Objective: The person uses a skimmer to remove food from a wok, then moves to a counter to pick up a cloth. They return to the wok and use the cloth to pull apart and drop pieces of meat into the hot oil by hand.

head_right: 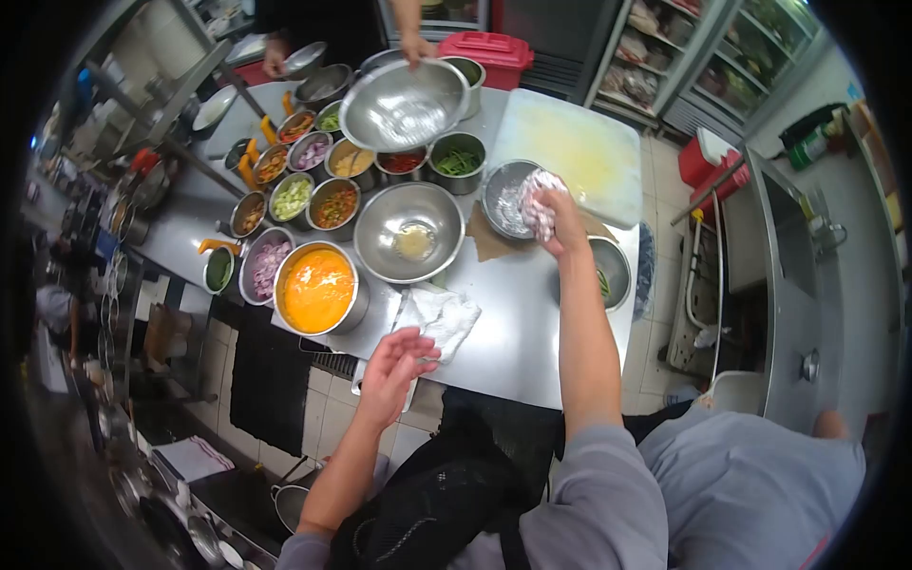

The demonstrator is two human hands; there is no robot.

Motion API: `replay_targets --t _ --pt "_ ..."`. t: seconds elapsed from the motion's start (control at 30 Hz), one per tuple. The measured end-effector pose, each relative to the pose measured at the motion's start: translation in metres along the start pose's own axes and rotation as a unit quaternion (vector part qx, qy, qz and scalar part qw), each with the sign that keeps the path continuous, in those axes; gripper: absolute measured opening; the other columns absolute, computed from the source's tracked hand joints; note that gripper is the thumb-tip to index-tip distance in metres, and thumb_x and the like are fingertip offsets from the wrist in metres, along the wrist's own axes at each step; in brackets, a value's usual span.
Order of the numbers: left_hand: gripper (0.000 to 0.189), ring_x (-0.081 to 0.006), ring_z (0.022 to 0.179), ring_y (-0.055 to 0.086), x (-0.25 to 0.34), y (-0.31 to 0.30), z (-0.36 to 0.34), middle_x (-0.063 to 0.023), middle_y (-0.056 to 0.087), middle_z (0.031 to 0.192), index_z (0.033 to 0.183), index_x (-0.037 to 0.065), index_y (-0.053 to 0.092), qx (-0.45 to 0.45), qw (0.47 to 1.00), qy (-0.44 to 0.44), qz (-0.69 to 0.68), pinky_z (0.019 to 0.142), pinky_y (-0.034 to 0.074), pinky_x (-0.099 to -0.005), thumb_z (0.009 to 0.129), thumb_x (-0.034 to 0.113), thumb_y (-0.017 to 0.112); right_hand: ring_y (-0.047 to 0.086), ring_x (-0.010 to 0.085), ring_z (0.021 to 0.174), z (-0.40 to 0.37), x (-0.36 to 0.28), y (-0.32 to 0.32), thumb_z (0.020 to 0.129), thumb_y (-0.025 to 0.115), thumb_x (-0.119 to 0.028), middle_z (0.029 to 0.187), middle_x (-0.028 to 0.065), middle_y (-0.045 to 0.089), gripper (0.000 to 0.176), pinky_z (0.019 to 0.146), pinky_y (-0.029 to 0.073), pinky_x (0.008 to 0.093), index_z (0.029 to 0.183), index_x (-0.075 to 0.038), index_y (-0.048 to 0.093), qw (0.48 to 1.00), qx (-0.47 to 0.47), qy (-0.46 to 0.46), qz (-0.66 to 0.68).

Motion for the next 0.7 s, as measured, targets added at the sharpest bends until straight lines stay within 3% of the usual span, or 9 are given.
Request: replay_targets --t 0.07,0.1,0.17,0.3,0.37,0.4,0.5,0.57,0.7 --pt "0.04 -0.0276 0.119 0.054 0.003 0.006 0.011 -0.0153 0.054 0.128 0.136 0.004 0.043 0.032 0.994 -0.002 -0.101 0.1 0.045 -0.0443 0.1 0.02 0.051 0.062 0.0158 0.07 -0.024 0.018 0.063 0.081 0.059 -0.012 0.092 0.0069 0.062 0.041 0.059 0.054 0.0285 0.12 -0.001 0.053 0.996 0.09 -0.017 0.012" --pt "0.041 -0.0288 0.121 0.053 0.005 0.007 0.013 -0.0156 0.053 0.13 0.137 0.005 0.042 0.052 0.978 -0.012 -0.202 0.101 0.045 -0.0462 0.102 0.026 0.048 0.063 0.0176 0.081 -0.033 0.03 0.092 0.08 0.061 -0.013 0.1 0.0084 0.062 0.045 0.069 0.054 0.0303 0.123 -0.001 0.052 0.998 0.062 -0.011 0.025" --pt "0.047 -0.0311 0.123 0.05 0.016 0.007 0.008 -0.0151 0.052 0.132 0.136 0.007 0.044 0.087 0.972 0.001 -0.217 0.103 0.042 -0.049 0.101 0.038 0.048 0.059 0.0235 0.111 -0.045 0.067 0.135 0.075 0.068 -0.016 0.124 0.0122 0.057 0.055 0.096 0.05 0.0358 0.125 -0.004 0.05 0.998 -0.025 -0.006 0.056" --pt "0.057 -0.0278 0.12 0.053 0.042 -0.009 -0.044 -0.0096 0.053 0.132 0.132 0.011 0.049 0.145 0.919 0.004 -0.367 0.101 0.042 -0.0497 0.095 0.055 0.049 0.06 0.0225 0.104 -0.088 0.122 0.268 0.068 0.072 -0.007 0.111 0.0103 0.06 0.054 0.093 0.05 0.0364 0.118 -0.007 0.052 0.978 -0.144 0.152 0.001" --pt "0.056 -0.0221 0.114 0.057 0.065 -0.01 -0.083 -0.006 0.059 0.125 0.125 0.013 0.055 0.13 0.905 0.083 -0.397 0.1 0.044 -0.0439 0.093 0.058 0.051 0.06 0.0229 0.101 -0.105 0.17 0.315 0.065 0.068 -0.004 0.109 0.0089 0.059 0.05 0.09 0.049 0.0351 0.114 -0.006 0.055 0.962 -0.206 0.125 -0.128" --pt "0.055 -0.0204 0.11 0.06 0.071 -0.016 -0.108 -0.0055 0.062 0.119 0.122 0.012 0.058 0.158 0.879 0.118 -0.434 0.098 0.046 -0.0406 0.093 0.058 0.052 0.058 0.0255 0.104 -0.113 0.188 0.346 0.062 0.068 -0.006 0.11 0.0105 0.058 0.049 0.091 0.046 0.0367 0.11 -0.005 0.057 0.926 -0.247 0.048 -0.282" --pt "0.051 -0.0178 0.097 0.065 0.082 -0.048 -0.191 -0.0049 0.069 0.104 0.109 0.012 0.065 0.208 0.809 0.293 -0.465 0.091 0.051 -0.0348 0.091 0.058 0.056 0.055 0.0363 0.104 -0.157 0.258 0.428 0.057 0.07 -0.01 0.11 0.0184 0.055 0.05 0.094 0.043 0.0455 0.105 -0.005 0.057 0.812 -0.421 -0.228 -0.334" --pt "0.046 -0.0173 0.089 0.067 0.092 -0.049 -0.259 -0.0046 0.069 0.099 0.107 0.011 0.066 0.231 0.756 0.421 -0.446 0.085 0.053 -0.0327 0.092 0.054 0.058 0.056 0.0392 0.104 -0.202 0.283 0.488 0.057 0.07 -0.003 0.115 0.0213 0.051 0.049 0.093 0.045 0.0472 0.104 -0.005 0.057 0.738 -0.542 -0.286 -0.281" --pt "0.036 -0.0153 0.087 0.067 0.098 -0.024 -0.389 -0.0053 0.069 0.099 0.106 0.009 0.066 0.317 0.642 0.6 -0.356 0.08 0.055 -0.032 0.095 0.042 0.058 0.055 0.0405 0.107 -0.301 0.328 0.563 0.061 0.069 0.001 0.116 0.0218 0.05 0.047 0.093 0.045 0.0507 0.106 -0.005 0.058 0.678 -0.637 -0.33 -0.159"
Point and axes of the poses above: each hand's wrist, its own z-axis towards the middle knuckle, its own y-axis out of the palm, x = y × z, the point moved 1 cm from there along z, towards the middle knuckle
